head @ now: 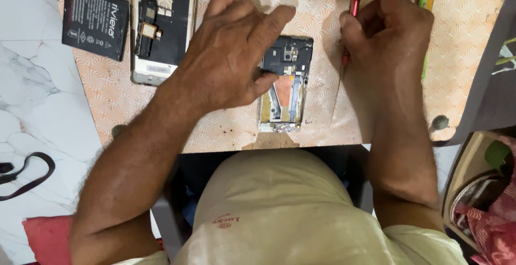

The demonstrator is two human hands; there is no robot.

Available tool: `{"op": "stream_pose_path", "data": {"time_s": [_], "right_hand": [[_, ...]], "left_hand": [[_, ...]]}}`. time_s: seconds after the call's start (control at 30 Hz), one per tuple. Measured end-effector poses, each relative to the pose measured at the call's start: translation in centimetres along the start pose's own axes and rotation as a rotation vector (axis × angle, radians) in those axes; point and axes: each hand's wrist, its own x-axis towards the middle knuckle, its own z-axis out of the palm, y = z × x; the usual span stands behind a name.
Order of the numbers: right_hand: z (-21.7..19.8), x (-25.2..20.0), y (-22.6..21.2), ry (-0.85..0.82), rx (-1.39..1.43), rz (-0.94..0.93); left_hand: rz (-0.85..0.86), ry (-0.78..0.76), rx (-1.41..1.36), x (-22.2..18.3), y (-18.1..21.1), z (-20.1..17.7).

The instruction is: The person uses a red screwdriver and a yellow plastic pry tool to work on the internal components of a disassembled mobile phone. They repeatedly pry and adjust small parts on the motherboard area while the phone remains open on the table.

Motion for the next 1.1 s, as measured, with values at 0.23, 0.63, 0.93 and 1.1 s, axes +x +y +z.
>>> {"op": "stream_pose_path", "data": {"time_s": [0.23, 0.63, 0.93, 1.1], "right_hand": [[0.1, -0.8, 1.3, -0.026, 0.027, -0.052], [-0.8, -2.2, -0.8, -0.17, 0.207, 0.04], [-1.3, -3.3, 0.2, -0.314, 0.03, -0.116], [-1.7, -1.6, 1.6, -0.373, -0.146, -0.418]], "left_hand": [[0.022, -0.02, 0.048, 0.1, -0.2, 0.3], [0.053, -0.002, 0.024, 0.3, -0.1, 0.2], [0.062, 0.024, 0.009, 0.3, -0.4, 0.6], [0.083, 0.04, 0.014, 0.2, -0.4, 0.6]]}}
